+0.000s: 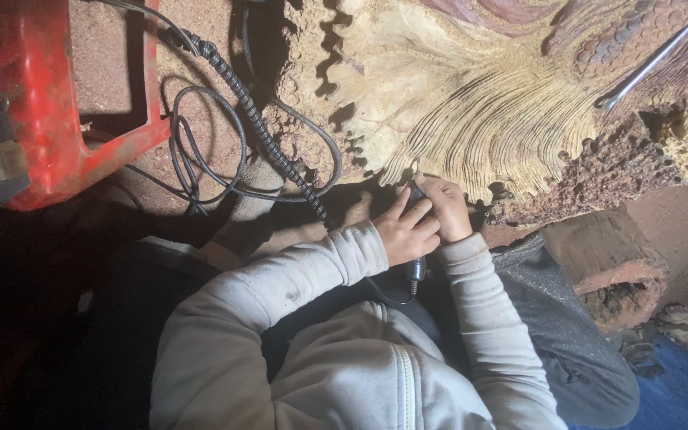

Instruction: Carving fine textures into a large wooden sculpture using a rotary tool.

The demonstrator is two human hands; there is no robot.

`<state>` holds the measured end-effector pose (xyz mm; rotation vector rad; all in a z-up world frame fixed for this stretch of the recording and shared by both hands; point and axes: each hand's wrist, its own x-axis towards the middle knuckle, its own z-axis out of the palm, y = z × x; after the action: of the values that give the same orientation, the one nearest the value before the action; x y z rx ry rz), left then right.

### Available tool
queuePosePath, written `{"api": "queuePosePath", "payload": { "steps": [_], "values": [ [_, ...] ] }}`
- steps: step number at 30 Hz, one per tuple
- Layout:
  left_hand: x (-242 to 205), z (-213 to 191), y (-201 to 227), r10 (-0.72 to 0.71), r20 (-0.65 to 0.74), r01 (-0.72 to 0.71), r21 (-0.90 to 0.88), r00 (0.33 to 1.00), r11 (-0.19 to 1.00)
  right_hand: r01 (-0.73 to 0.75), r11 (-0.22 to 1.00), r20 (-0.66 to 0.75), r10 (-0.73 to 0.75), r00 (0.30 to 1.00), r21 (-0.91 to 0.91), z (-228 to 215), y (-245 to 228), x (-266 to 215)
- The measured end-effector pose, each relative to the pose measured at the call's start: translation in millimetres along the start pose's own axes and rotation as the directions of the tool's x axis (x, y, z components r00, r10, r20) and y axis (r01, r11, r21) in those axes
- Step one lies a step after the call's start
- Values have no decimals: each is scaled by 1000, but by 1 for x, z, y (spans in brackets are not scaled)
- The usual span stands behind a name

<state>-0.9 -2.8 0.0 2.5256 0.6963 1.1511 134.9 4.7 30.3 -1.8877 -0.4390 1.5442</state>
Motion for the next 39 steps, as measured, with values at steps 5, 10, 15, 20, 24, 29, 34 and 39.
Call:
{"api": "queuePosePath", "payload": {
  "steps": [5,10,15,20,24,29,34,39],
  "values": [
    [-1,-1,1,-12,12,12,-16,1000,1000,-13,1000,-2,13,1000,9,0,4,0],
    [0,-3,2,-16,25,16,-12,1000,1000,-10,1000,2,10,1000,-7,1,3,-1],
    [1,-6,3,-25,30,26,-19,999,999,-18,999,7,18,1000,-30,4,0,-4],
    [0,-5,6,-46,49,48,-31,998,998,-7,1000,2,7,1000,-13,-1,9,-2],
    [-2,1,11,-77,51,80,-63,996,995,-68,997,11,68,998,26,-2,7,-3],
    [-3,6,14,-121,15,121,-68,993,990,-98,994,8,97,995,50,-1,4,-5],
    [-1,3,18,-159,38,162,-112,987,980,-127,991,14,127,992,44,-16,29,5],
    [-4,5,23,-185,53,190,-126,981,974,-148,989,8,148,989,17,-30,46,11]
  ]
}}
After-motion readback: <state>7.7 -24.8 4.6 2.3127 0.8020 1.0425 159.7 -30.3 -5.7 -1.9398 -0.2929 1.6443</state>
